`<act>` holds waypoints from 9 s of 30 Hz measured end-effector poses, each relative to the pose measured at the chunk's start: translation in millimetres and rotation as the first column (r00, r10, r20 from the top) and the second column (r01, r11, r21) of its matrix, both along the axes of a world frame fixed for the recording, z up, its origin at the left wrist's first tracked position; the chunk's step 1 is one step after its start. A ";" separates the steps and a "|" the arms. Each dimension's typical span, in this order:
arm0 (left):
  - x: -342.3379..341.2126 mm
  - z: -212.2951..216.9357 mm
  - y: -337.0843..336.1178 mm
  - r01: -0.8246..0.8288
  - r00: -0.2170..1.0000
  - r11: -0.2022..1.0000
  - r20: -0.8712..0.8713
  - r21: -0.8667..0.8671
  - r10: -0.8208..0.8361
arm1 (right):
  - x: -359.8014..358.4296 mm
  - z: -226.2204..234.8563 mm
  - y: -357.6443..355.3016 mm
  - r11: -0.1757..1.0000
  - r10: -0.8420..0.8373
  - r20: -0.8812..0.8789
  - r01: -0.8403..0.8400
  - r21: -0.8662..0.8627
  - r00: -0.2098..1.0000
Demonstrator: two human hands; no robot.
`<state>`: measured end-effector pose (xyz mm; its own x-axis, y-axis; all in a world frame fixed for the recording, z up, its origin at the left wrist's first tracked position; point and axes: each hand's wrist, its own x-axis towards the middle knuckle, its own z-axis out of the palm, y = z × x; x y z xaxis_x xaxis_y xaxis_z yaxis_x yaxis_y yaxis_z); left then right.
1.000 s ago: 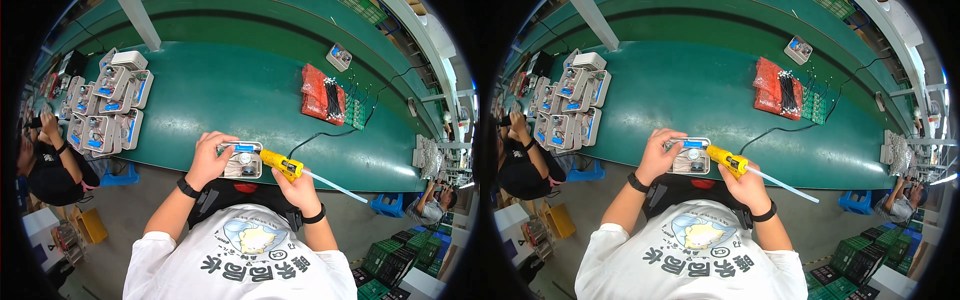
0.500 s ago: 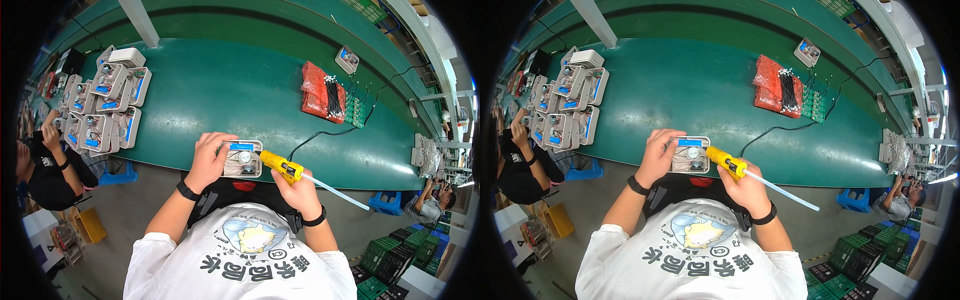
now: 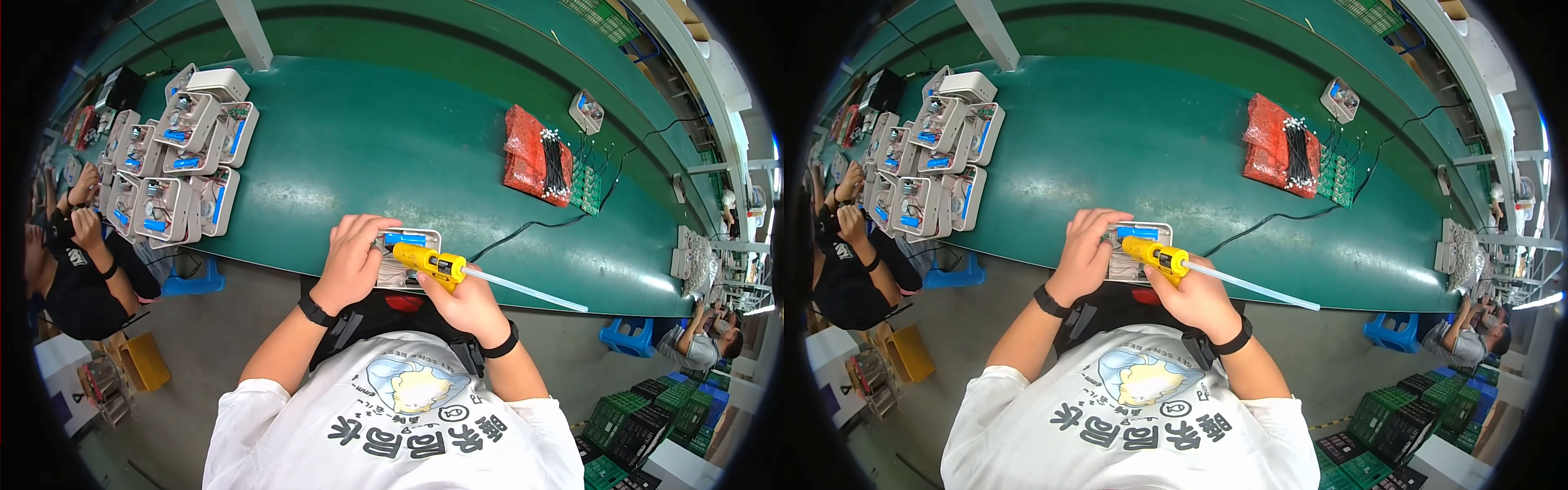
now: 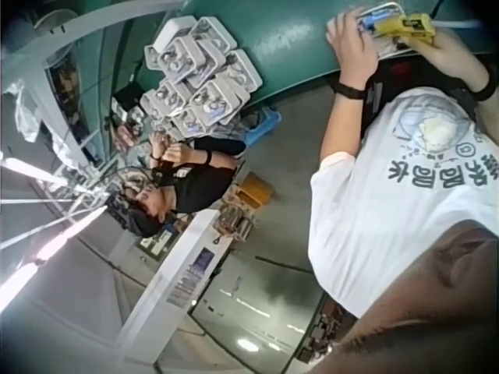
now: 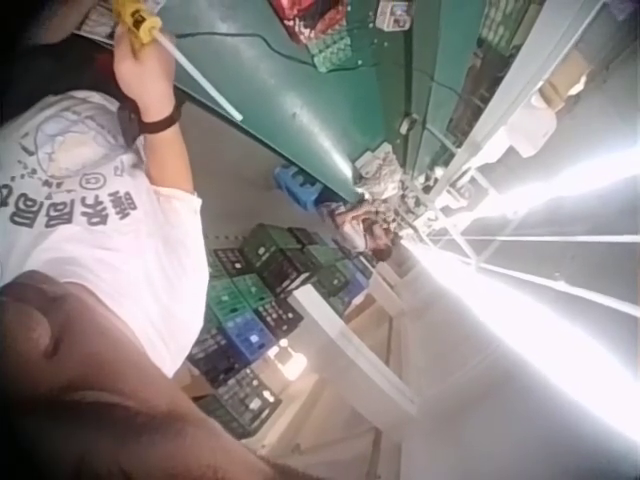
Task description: The person picks up a battery and places it into a plastic housing, then applies adhesive using a glue gun. They repeat this process for several housings, pausing once to insert a new glue stick into the glue gun.
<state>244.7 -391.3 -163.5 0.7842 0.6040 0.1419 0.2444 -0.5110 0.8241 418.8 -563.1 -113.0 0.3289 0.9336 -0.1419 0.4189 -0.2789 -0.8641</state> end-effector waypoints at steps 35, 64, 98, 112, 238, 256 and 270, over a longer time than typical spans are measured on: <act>-6.0 -2.9 -11.9 -0.218 0.973 0.976 0.078 0.021 0.216 | 6.9 -4.4 -22.8 0.979 -0.181 -0.261 0.148 -0.140 0.948; -13.9 -5.9 5.8 -0.310 0.937 0.948 0.149 -0.066 0.317 | 25.1 -29.6 -25.1 0.952 -0.276 -0.408 0.305 0.006 0.870; -228.8 186.5 271.6 -0.723 0.360 0.361 -0.125 0.589 0.924 | 62.1 -80.5 -64.2 0.811 -0.274 -0.671 0.541 0.224 0.689; 26.2 63.2 107.7 0.446 0.894 0.841 -0.209 0.307 -0.397 | 61.8 -77.1 -70.8 0.771 -0.288 -0.704 0.594 0.231 0.649; 7.5 11.5 -24.8 -0.023 0.997 0.940 0.074 0.341 -0.003 | 30.2 -1.4 -75.0 0.943 -0.323 -0.203 0.297 -0.149 0.924; 14.5 1.7 -8.1 -0.041 0.999 0.994 -0.003 -0.101 0.041 | 23.7 -7.0 -68.4 0.977 -0.204 0.049 0.207 -0.061 0.978; 9.5 -4.3 -15.3 -0.065 0.997 0.996 0.033 -0.064 0.067 | 17.1 -1.5 -65.9 0.966 -0.254 -0.051 0.250 -0.063 0.966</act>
<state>254.2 -406.6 -167.8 0.7372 0.6632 0.1292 0.2461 -0.4417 0.8628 435.9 -629.0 -114.5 0.5422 0.8117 -0.2172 0.2786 -0.4175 -0.8649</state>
